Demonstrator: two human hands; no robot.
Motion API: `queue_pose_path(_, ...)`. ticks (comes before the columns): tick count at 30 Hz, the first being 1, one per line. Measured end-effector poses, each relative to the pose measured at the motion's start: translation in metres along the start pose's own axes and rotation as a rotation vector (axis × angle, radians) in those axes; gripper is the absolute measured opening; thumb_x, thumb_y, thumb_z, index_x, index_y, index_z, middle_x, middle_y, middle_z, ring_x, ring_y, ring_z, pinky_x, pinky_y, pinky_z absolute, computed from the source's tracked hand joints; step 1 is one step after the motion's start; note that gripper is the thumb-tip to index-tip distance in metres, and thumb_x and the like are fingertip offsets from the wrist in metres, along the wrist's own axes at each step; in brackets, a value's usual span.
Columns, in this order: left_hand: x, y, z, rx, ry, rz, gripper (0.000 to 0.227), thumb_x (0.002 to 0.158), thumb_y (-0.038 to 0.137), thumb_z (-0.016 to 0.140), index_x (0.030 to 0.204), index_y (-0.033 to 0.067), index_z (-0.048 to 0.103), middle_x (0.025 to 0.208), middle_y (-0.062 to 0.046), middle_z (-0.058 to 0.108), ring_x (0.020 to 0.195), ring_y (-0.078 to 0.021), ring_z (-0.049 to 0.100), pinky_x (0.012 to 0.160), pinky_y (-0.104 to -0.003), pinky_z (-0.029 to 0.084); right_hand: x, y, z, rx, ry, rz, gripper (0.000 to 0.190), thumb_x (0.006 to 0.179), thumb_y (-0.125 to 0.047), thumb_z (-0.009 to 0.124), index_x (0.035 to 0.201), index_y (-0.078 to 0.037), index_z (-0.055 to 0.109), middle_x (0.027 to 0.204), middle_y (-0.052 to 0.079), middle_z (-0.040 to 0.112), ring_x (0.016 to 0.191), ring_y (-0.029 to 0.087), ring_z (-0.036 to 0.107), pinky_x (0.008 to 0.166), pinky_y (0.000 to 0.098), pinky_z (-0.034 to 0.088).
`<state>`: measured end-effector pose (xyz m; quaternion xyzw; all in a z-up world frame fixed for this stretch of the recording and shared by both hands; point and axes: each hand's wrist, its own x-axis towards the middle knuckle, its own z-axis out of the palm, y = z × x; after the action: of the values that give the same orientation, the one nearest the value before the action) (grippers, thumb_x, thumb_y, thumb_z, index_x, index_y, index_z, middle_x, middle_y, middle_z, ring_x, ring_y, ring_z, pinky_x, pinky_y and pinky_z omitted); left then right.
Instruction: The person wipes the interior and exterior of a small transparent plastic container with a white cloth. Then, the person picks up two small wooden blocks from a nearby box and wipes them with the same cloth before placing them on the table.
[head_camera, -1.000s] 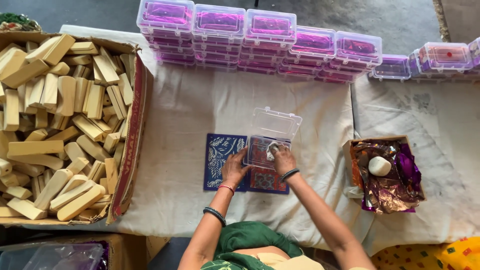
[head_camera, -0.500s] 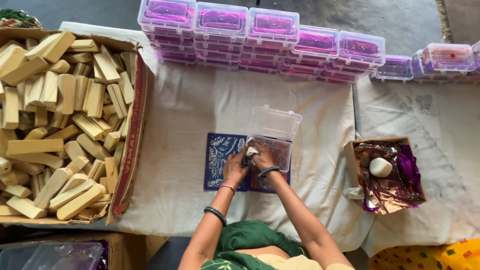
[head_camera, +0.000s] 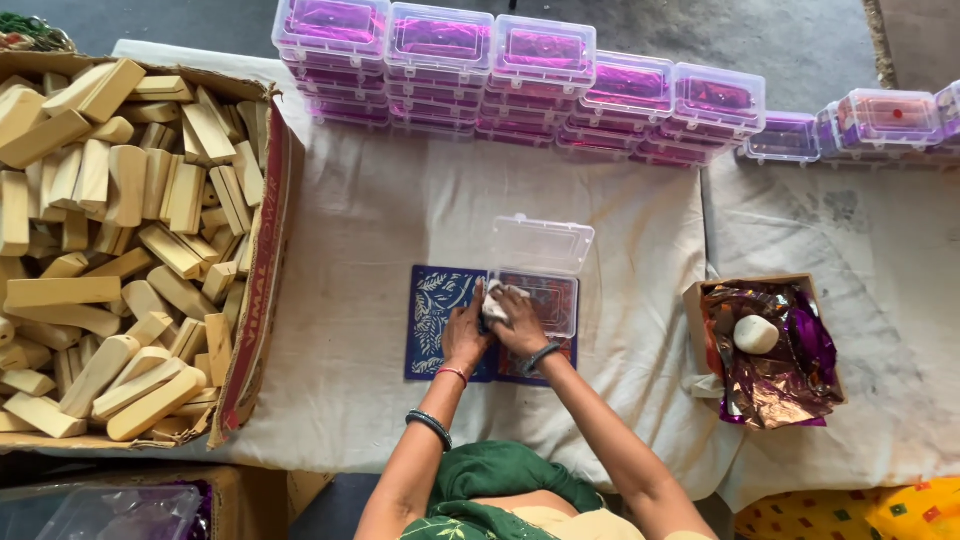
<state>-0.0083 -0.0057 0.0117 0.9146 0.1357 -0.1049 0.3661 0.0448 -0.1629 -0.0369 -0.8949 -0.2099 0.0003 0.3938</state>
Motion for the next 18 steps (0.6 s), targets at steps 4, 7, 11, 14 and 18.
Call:
queue_pose_path(4, 0.016, -0.025, 0.011, -0.13, -0.056, 0.059, 0.111, 0.071, 0.019, 0.082, 0.162, 0.039, 0.022, 0.127, -0.013, 0.061, 0.116, -0.0308, 0.059, 0.093, -0.041, 0.051, -0.006, -0.049, -0.044, -0.137, -0.219, -0.025, 0.061, 0.078, -0.024, 0.078, 0.135, -0.012, 0.059, 0.138, 0.017, 0.055, 0.131, 0.039, 0.046, 0.107, 0.0482, 0.043)
queue_pose_path(7, 0.046, -0.07, 0.039, -0.51, -0.115, 0.296, 0.111, 0.07, 0.009, 0.078, 0.164, 0.0248, 0.022, 0.146, -0.016, 0.053, 0.135, -0.0281, 0.05, 0.107, -0.036, 0.043, -0.009, -0.048, -0.041, -0.201, -0.204, -0.082, 0.058, 0.077, -0.019, 0.079, 0.132, -0.014, 0.062, 0.136, 0.015, 0.058, 0.13, 0.038, 0.05, 0.106, 0.0471, 0.046)
queue_pose_path(11, 0.043, -0.041, 0.002, -1.001, -0.117, -0.075, 0.086, 0.091, 0.027, 0.071, 0.165, 0.0157, 0.026, 0.161, -0.01, 0.044, 0.144, -0.0224, 0.048, 0.113, -0.03, 0.038, -0.012, -0.062, -0.017, -0.11, -0.021, -0.217, 0.05, 0.074, -0.008, 0.079, 0.123, -0.012, 0.069, 0.13, 0.013, 0.065, 0.125, 0.036, 0.058, 0.104, 0.0452, 0.052)
queue_pose_path(14, 0.029, 0.001, -0.032, -1.006, -0.02, 0.145, 0.073, 0.104, 0.024, 0.067, 0.163, 0.0135, 0.024, 0.166, -0.012, 0.036, 0.151, -0.0235, 0.039, 0.119, -0.032, 0.035, -0.02, -0.105, -0.022, 0.156, 0.099, -0.269, 0.053, 0.071, -0.001, 0.074, 0.123, -0.007, 0.07, 0.127, 0.014, 0.066, 0.126, 0.037, 0.061, 0.105, 0.0443, 0.052)
queue_pose_path(18, 0.011, 0.039, -0.056, -0.757, 0.028, 0.136, 0.066, 0.096, 0.026, 0.066, 0.158, 0.0205, 0.045, 0.146, -0.016, 0.065, 0.129, -0.0276, 0.065, 0.106, -0.034, 0.051, -0.03, -0.106, -0.031, 0.437, 0.122, -0.029, 0.047, 0.077, -0.004, 0.075, 0.123, -0.005, 0.067, 0.127, 0.013, 0.066, 0.12, 0.034, 0.065, 0.1, 0.0404, 0.053)
